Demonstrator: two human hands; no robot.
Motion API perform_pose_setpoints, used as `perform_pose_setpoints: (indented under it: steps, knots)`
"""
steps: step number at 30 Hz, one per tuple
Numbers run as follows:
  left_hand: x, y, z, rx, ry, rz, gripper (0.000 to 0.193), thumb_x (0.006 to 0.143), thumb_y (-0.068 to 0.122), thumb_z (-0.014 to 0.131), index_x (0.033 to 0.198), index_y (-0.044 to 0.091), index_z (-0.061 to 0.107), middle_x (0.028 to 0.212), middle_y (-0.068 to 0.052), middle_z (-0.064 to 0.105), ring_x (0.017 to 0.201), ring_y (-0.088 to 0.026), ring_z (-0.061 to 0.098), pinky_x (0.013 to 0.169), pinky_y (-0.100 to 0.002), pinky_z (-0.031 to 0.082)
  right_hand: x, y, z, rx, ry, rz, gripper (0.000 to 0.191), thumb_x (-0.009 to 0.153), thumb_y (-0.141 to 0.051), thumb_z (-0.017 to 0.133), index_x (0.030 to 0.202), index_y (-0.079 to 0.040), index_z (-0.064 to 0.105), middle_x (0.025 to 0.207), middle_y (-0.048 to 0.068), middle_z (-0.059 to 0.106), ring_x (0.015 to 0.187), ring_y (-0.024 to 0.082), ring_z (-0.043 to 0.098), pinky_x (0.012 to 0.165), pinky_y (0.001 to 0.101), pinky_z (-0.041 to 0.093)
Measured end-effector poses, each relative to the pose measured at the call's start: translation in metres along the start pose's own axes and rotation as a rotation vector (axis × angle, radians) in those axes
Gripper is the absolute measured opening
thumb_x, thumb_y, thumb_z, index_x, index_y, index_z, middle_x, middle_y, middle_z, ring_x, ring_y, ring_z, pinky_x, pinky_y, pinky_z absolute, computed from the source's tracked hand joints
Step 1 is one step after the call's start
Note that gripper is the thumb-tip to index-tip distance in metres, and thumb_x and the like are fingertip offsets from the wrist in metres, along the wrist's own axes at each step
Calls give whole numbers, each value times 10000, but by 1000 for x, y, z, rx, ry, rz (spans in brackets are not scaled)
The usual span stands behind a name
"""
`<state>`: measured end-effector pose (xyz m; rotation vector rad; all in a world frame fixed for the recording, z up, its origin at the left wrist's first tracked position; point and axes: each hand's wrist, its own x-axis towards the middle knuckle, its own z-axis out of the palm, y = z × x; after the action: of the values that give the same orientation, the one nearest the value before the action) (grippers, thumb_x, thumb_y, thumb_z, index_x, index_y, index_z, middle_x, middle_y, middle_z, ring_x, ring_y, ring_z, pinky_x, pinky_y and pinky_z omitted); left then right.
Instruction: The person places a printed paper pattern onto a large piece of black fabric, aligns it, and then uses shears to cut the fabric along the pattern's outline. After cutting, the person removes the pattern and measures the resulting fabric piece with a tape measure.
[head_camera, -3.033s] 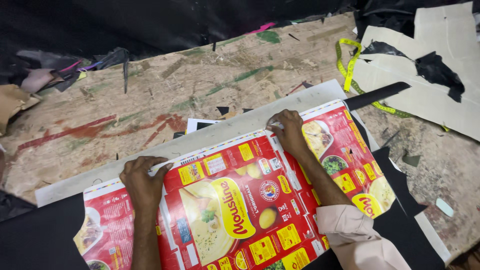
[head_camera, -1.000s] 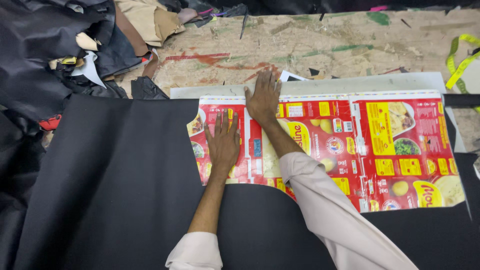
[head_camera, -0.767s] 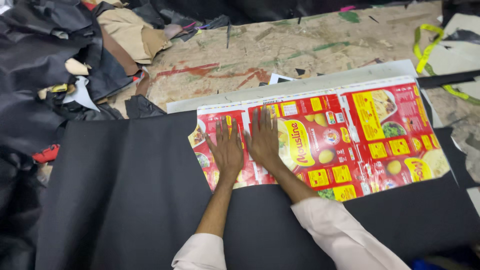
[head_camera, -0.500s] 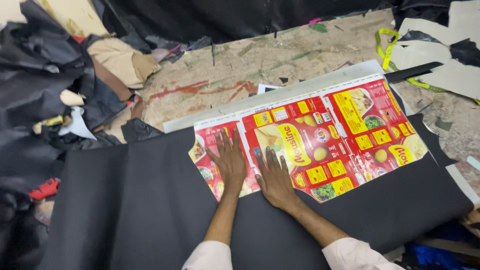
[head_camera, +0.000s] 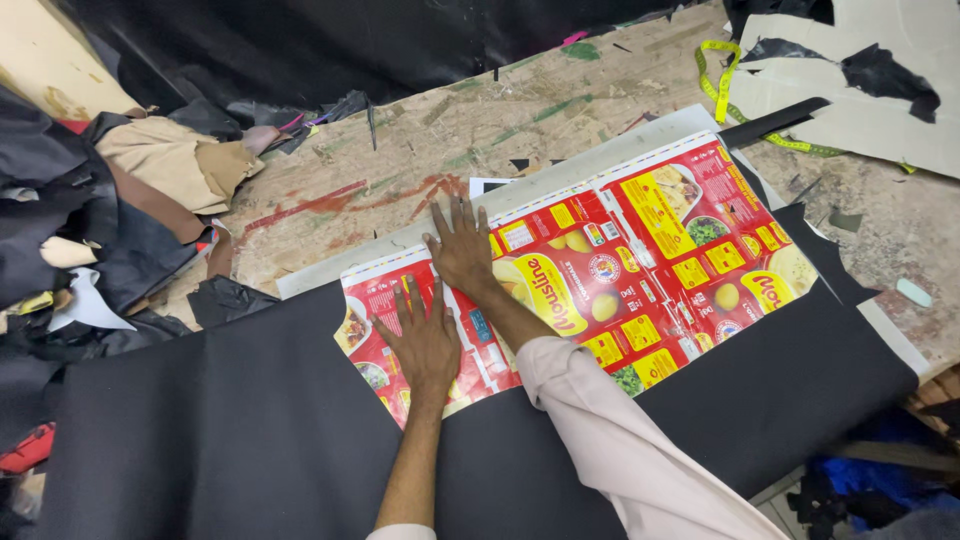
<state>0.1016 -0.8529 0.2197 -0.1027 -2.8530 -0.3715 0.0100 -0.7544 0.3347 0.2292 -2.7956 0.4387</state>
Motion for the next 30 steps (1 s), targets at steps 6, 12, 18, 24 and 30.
perform_pose_setpoints:
  steps: [6,12,18,24,30]
  knots:
    - [8,41,8,-9,9,-44,593,1017,360,401,1600,256,375,1663,-119,252,1528,-323,198,1147,-753,33,-38,57,-9,57,71,-193,696,1049,-402,469,1630,-81,261,1666,303,235,1554,439,239,1257,593,136]
    - [17,87,16,44,-16,-76,567,1025,393,388,1575,257,380,1699,-75,250,1553,-286,210,1144,-764,64,-160,200,-46,172,-280,-364,710,968,-464,543,1592,-199,331,1669,243,196,1548,415,158,1221,599,82]
    - [10,135,20,143,-43,-30,899,840,781,472,1574,283,320,1668,-91,220,1537,-305,178,1123,-768,44,-175,296,-62,87,-146,-165,695,998,-450,525,1590,-135,345,1672,239,200,1553,433,129,1213,629,65]
    - [9,167,22,137,-13,42,999,770,822,472,1612,326,265,1694,-104,202,1527,-329,180,1091,-804,42,-154,261,-54,227,-121,-230,769,959,-401,531,1575,6,318,1662,245,291,1578,362,219,1266,570,124]
    - [26,173,46,130,34,86,996,746,812,454,1606,351,255,1694,-71,205,1548,-304,191,1121,-815,68,-102,374,-63,108,-186,-25,789,959,-453,552,1588,-32,328,1642,268,280,1546,390,213,1237,568,150]
